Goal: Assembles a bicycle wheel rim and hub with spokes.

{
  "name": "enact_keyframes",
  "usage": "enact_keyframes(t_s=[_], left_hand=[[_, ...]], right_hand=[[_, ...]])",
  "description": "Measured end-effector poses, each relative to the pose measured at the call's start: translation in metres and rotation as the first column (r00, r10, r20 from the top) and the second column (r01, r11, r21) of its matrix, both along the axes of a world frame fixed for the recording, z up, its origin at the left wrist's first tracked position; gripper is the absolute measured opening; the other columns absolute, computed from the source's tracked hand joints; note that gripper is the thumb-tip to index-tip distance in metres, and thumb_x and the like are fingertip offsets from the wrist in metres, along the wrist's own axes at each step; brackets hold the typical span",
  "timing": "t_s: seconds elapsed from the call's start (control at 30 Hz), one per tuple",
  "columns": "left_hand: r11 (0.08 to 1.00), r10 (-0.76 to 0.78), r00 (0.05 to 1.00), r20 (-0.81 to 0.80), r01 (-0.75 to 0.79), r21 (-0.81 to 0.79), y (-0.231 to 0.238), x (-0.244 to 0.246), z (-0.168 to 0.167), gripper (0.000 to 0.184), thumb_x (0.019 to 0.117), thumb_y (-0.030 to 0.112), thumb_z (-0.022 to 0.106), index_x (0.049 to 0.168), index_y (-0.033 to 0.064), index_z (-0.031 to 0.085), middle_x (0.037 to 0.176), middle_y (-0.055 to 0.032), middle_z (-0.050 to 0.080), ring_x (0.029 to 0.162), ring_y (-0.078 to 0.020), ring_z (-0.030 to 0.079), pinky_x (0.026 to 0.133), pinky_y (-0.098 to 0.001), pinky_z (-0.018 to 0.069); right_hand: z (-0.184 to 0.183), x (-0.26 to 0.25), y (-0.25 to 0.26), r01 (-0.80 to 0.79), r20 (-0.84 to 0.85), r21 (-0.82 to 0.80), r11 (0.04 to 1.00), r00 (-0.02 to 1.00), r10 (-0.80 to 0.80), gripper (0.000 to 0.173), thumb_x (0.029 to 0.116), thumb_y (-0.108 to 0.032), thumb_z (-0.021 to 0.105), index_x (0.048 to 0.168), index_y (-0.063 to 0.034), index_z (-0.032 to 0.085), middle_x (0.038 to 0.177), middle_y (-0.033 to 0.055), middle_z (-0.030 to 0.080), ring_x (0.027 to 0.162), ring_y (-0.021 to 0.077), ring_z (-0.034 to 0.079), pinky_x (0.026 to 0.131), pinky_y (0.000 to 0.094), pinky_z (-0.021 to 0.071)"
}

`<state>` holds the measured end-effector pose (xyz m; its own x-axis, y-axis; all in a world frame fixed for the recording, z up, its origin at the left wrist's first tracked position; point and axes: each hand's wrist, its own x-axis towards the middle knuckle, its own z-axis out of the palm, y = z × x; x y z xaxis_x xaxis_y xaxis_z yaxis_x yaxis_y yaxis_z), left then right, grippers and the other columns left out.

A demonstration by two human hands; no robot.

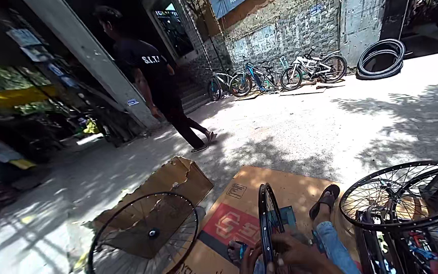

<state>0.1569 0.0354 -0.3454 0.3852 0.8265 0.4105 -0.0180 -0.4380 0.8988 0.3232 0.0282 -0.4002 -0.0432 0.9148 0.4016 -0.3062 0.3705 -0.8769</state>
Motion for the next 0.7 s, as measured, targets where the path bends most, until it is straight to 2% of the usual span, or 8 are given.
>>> enact_keyframes(t_s=[0.1,0.27,0.37,0.43,0.5,0.53,0.63,0.7], left_hand=[[1.0,0.0,1.0,0.029,0.001,-0.027,-0.015,0.009,-0.006,0.077,0.0958,0.021,0.061,0.147,-0.0218,0.022,0.139,-0.0325,0.05,0.128,-0.0224,0.054,0.109,-0.0362,0.0451],[0.999,-0.003,0.999,0.052,0.005,-0.038,-0.021,0.007,-0.01,0.083,0.0941,0.017,0.063,0.146,-0.0239,0.013,0.131,-0.0273,0.058,0.121,-0.0161,0.061,0.106,-0.0321,0.0501],[1.0,0.008,0.999,0.036,-0.007,-0.029,-0.006,-0.006,-0.009,0.078,0.0929,0.013,0.063,0.145,-0.0236,0.017,0.125,-0.0197,0.062,0.116,-0.0117,0.063,0.103,-0.0295,0.0521],[1.0,-0.009,0.999,0.044,0.011,-0.025,0.001,-0.01,-0.009,0.072,0.0947,0.016,0.063,0.143,-0.0208,0.024,0.129,-0.0158,0.061,0.12,-0.0112,0.061,0.106,-0.03,0.0504],[0.999,-0.024,0.999,0.047,0.025,-0.029,-0.002,-0.008,-0.01,0.066,0.0963,0.018,0.063,0.142,-0.0187,0.031,0.134,-0.0143,0.059,0.126,-0.0114,0.058,0.109,-0.0306,0.0484],[0.999,-0.023,0.999,0.046,0.024,-0.025,-0.001,-0.006,-0.01,0.067,0.0963,0.018,0.063,0.142,-0.019,0.032,0.136,-0.0157,0.058,0.127,-0.0124,0.057,0.11,-0.0313,0.0478],[1.0,0.012,1.0,0.017,-0.012,-0.009,0.0,-0.009,-0.009,0.076,0.0932,0.012,0.062,0.146,-0.0216,0.02,0.133,-0.0236,0.057,0.125,-0.0171,0.058,0.109,-0.0331,0.0481],[0.999,0.045,0.999,0.002,-0.045,0.007,-0.003,-0.005,-0.005,0.08,0.0907,0.008,0.062,0.146,-0.0243,0.014,0.125,-0.0235,0.061,0.117,-0.013,0.061,0.105,-0.0288,0.0498]], right_hand=[[-0.001,0.032,-0.006,-0.256,-0.079,-0.051,0.965,0.965,0.251,0.041,0.0933,-0.038,0.069,0.125,-0.0124,0.069,0.114,-0.0037,0.072,0.1,0.0066,0.067,0.089,0.0311,0.0556],[0.011,0.04,-0.005,-0.21,0.051,-0.128,0.969,0.975,0.218,0.027,0.0891,-0.01,0.073,0.115,-0.0067,0.065,0.097,-0.0045,0.074,0.086,0.004,0.07,0.08,0.0267,0.0586],[0.009,0.002,-0.004,0.284,0.191,0.069,0.956,0.937,-0.292,0.015,0.086,-0.002,0.074,0.097,-0.0003,0.065,0.085,0.0025,0.07,0.074,0.0046,0.066,0.069,0.0238,0.0563],[-0.003,-0.031,-0.001,0.616,0.177,0.284,0.735,0.72,-0.671,0.014,0.0859,-0.004,0.074,0.092,0.0013,0.063,0.087,0.0115,0.072,0.078,0.0103,0.071,0.07,0.0254,0.0595],[-0.011,-0.052,-0.003,0.753,0.122,0.298,0.587,0.58,-0.805,0.014,0.0848,-0.003,0.069,0.094,0.0001,0.059,0.095,0.0145,0.074,0.088,0.0147,0.074,0.076,0.0289,0.0615],[-0.011,-0.052,-0.005,0.752,0.112,0.276,0.599,0.593,-0.797,0.014,0.0861,-0.004,0.068,0.095,0.0003,0.059,0.096,0.0143,0.075,0.09,0.0153,0.074,0.077,0.0303,0.0616],[-0.004,-0.023,-0.019,0.406,0.135,0.153,0.901,0.895,-0.426,0.028,0.1029,-0.024,0.061,0.11,0.0034,0.059,0.11,0.0125,0.07,0.101,0.0124,0.068,0.09,0.0326,0.0567],[0.006,0.008,-0.019,0.156,0.164,0.055,0.986,0.973,-0.163,0.033,0.1039,-0.029,0.059,0.111,0.0026,0.06,0.107,0.0066,0.067,0.094,0.006,0.064,0.084,0.0264,0.054]])
